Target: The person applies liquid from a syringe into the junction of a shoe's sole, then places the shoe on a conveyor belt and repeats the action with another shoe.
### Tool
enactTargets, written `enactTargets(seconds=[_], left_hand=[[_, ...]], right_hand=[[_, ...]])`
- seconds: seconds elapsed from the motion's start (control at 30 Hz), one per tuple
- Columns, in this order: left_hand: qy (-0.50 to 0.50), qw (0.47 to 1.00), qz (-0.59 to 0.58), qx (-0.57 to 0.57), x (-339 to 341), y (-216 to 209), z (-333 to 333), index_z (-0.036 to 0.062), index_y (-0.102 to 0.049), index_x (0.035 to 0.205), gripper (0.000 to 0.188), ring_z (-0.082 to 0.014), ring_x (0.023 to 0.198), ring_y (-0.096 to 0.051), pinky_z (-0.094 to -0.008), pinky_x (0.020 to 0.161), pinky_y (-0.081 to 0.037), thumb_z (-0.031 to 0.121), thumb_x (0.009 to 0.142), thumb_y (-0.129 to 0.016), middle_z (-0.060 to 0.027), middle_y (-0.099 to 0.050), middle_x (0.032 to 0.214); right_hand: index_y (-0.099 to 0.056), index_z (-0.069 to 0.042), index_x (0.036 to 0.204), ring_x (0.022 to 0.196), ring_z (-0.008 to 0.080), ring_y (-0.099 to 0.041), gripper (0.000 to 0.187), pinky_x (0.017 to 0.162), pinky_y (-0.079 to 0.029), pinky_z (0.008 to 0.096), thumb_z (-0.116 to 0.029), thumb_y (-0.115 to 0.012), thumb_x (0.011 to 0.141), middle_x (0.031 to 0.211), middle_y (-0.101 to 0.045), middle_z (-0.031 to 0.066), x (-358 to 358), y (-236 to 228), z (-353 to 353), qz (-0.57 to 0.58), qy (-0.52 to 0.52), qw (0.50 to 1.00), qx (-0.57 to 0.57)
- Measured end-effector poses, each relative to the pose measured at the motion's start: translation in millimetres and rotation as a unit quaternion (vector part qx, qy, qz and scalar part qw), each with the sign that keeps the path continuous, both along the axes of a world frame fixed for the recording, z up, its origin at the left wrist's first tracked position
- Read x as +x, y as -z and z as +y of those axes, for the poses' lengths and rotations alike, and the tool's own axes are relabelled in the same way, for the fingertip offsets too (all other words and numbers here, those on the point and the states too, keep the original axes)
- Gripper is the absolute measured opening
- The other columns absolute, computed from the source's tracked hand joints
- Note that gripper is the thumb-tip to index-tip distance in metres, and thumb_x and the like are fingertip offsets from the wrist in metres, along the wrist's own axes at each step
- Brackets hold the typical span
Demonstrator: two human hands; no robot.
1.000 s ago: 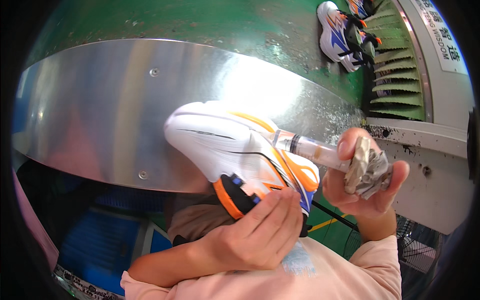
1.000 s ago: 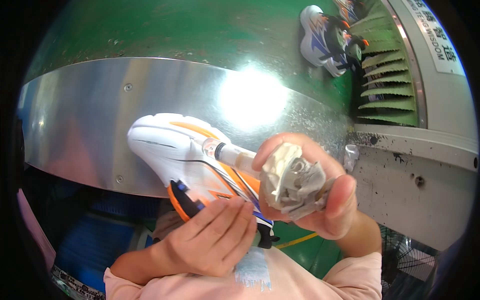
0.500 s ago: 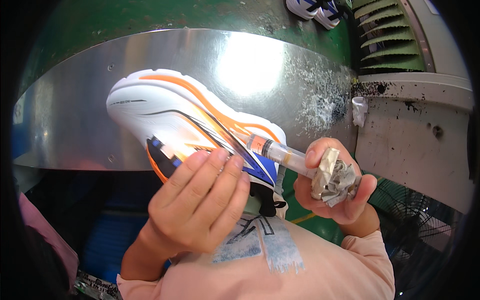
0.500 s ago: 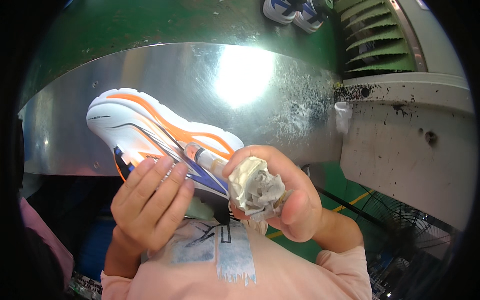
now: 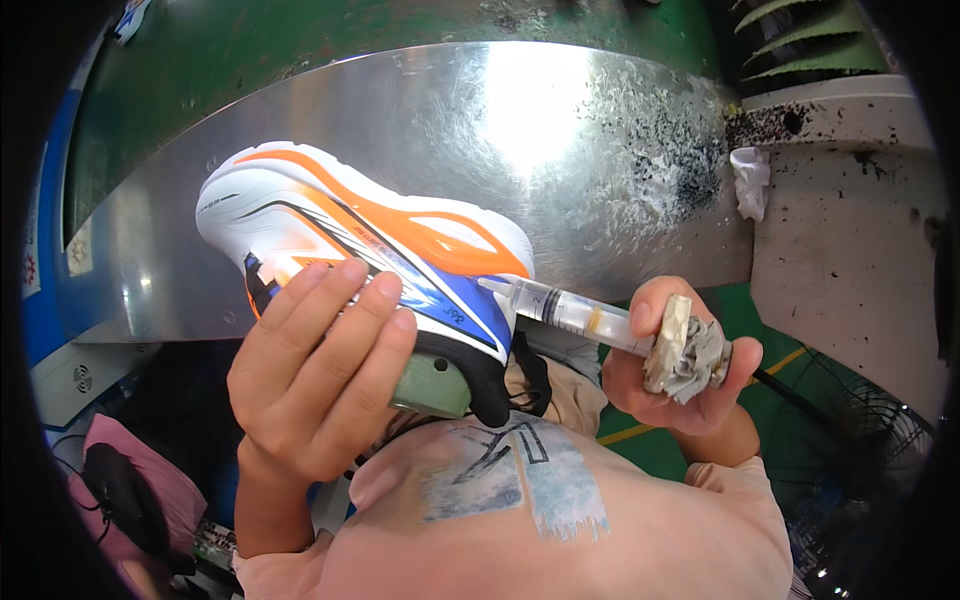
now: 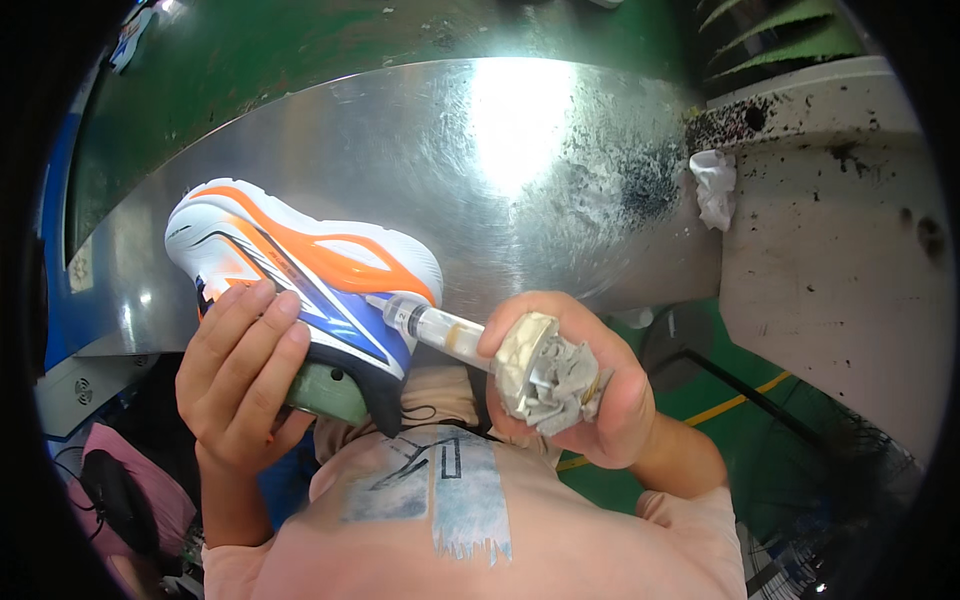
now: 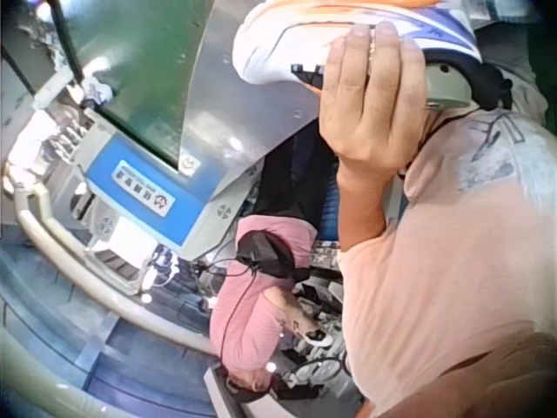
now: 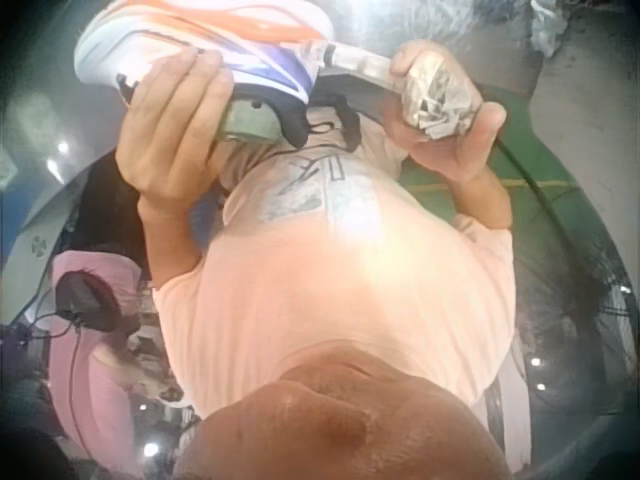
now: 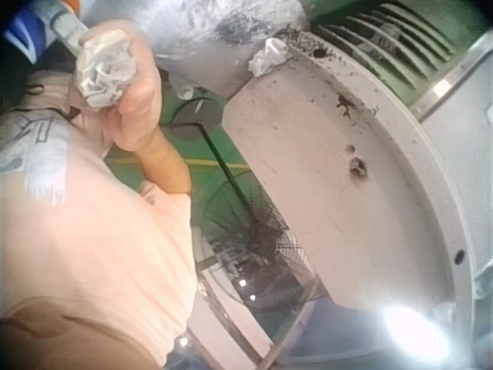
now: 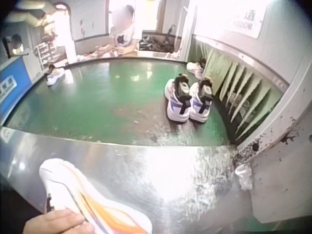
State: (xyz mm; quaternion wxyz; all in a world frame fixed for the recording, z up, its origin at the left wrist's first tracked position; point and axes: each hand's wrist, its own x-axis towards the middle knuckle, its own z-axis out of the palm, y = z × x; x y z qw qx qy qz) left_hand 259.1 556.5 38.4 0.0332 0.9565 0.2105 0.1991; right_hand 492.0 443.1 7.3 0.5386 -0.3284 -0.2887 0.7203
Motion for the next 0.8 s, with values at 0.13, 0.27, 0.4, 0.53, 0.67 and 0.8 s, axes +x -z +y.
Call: enactTargets(seconds=[0.13,0.27,0.4,0.53,0.67,0.8], left_hand=[[0.037,0.998,0.045,-0.016,-13,-10,14,-0.0047,-0.059,0.092,0.033,-0.0342,0.093,-0.058,-0.0432,0.083,-0.045,0.021,0.071,-0.055,-0.0182,-0.061,0.094],[0.039,0.996,0.073,-0.026,-14,-23,25,-0.0048,-0.06,0.091,0.033,-0.0336,0.09,-0.059,-0.0419,0.081,-0.047,0.014,0.064,-0.06,-0.0173,-0.062,0.091],[0.063,0.992,0.104,-0.026,-11,-34,47,-0.0042,-0.06,0.091,0.039,-0.0333,0.087,-0.059,-0.0394,0.079,-0.047,0.017,0.06,-0.067,-0.0166,-0.061,0.09],[0.118,0.981,0.151,-0.023,0,-43,78,-0.0036,-0.058,0.097,0.052,-0.0318,0.08,-0.059,-0.0364,0.07,-0.047,0.03,0.059,-0.071,-0.0155,-0.06,0.088],[0.127,0.971,0.2,0.0,8,-49,79,-0.0026,-0.055,0.103,0.054,-0.0294,0.07,-0.057,-0.0348,0.06,-0.045,0.031,0.063,-0.069,-0.0153,-0.058,0.083],[0.038,0.976,0.212,-0.024,7,-47,63,-0.0033,-0.052,0.108,0.048,-0.0285,0.06,-0.055,-0.0344,0.054,-0.043,0.023,0.071,-0.065,-0.0158,-0.056,0.072]], right_hand=[[-0.035,0.006,0.11,0.052,0.0064,-0.04,0.087,0.046,-0.031,0.0189,-0.072,-0.036,0.072,0.067,-0.047,0.0049,-12,18,1,0.099,0.04,0.994,0.024],[-0.035,0.005,0.111,0.054,0.0069,-0.04,0.085,0.046,-0.03,0.0192,-0.07,-0.043,0.072,0.07,-0.046,0.0051,-24,22,0,0.118,0.046,0.992,-0.017],[-0.034,0.001,0.116,0.058,0.0075,-0.038,0.083,0.049,-0.029,0.0193,-0.067,-0.048,0.071,0.073,-0.045,0.0049,-47,19,3,0.153,0.079,0.984,-0.054],[-0.033,-0.001,0.12,0.056,0.0053,-0.029,0.078,0.049,-0.024,0.0184,-0.065,-0.044,0.076,0.07,-0.041,0.0017,-61,16,7,0.183,0.117,0.976,-0.032],[-0.031,0.001,0.116,0.05,0.0048,-0.032,0.084,0.044,-0.025,0.018,-0.071,-0.038,0.072,0.059,-0.04,0.001,-71,9,8,0.126,0.161,0.979,-0.009],[-0.031,0.001,0.117,0.055,0.0052,-0.034,0.084,0.048,-0.027,0.0183,-0.069,-0.043,0.072,0.065,-0.044,0.0027,-87,7,9,0.121,0.209,0.97,-0.006]])
